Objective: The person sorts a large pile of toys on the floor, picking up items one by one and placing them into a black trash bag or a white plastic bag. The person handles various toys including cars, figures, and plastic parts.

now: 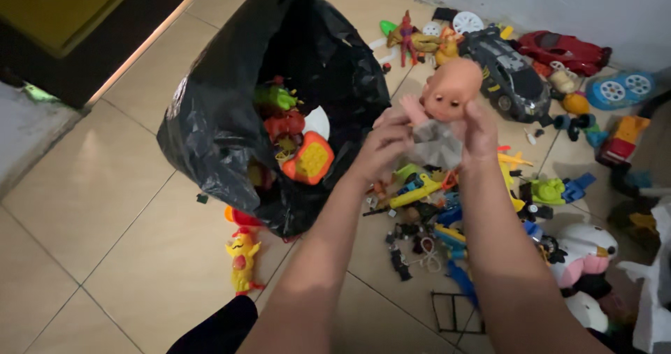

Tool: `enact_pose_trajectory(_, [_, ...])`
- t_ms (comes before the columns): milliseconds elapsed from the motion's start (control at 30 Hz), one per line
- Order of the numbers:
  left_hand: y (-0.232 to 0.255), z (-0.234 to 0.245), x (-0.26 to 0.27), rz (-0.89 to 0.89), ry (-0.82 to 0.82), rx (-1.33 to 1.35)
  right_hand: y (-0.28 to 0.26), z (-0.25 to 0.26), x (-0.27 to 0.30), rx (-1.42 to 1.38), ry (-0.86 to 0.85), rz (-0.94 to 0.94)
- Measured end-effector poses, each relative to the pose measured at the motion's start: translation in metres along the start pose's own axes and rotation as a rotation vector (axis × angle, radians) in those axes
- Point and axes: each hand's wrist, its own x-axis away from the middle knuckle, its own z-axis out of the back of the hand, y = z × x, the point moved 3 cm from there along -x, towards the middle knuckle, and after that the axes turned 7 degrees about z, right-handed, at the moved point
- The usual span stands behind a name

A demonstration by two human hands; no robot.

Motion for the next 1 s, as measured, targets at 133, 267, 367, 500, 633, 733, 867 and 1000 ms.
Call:
enact_pose_trajectory(133, [0.0,-0.004,-0.01,0.256,0.177,-0.006,-0.022,-0.042,0.001,-0.037,-0.053,0.202])
enact_pose_trajectory(267, [0.068,-0.012,-0.011,-0.154,0.63,-0.455,-0.024,-0.045,0.003,-0.168,-0.096,0.127])
enact_pose_trajectory(367, [0.116,-0.024,-0.011,-0.252,0.692,-0.536,-0.018,-0.042,0.003,-0.096,-0.025,0.119])
enact_pose_trajectory(500, [0.156,-0.041,-0.006,-0.424,0.633,-0.851,-0.008,-0.055,0.009,-0.062,0.017,0.103])
enact_pose_trajectory(633, [0.164,-0.048,-0.003,-0.535,0.596,-1.117,-0.013,-0.064,0.012,-0.124,-0.027,0.059])
enact_pose_trajectory(733, [0.162,-0.049,-0.003,-0.581,0.626,-1.178,-0.019,-0.063,0.011,-0.077,-0.036,0.063])
enact_pose_trajectory(867, [0.155,-0.048,-0.003,-0.542,0.574,-1.141,-0.023,-0.066,0.011,-0.08,-0.056,0.055])
enact_pose_trajectory(1000, [0.144,-0.047,-0.007,-0.507,0.574,-1.077,-0.026,-0.079,0.012,-0.057,-0.098,0.088])
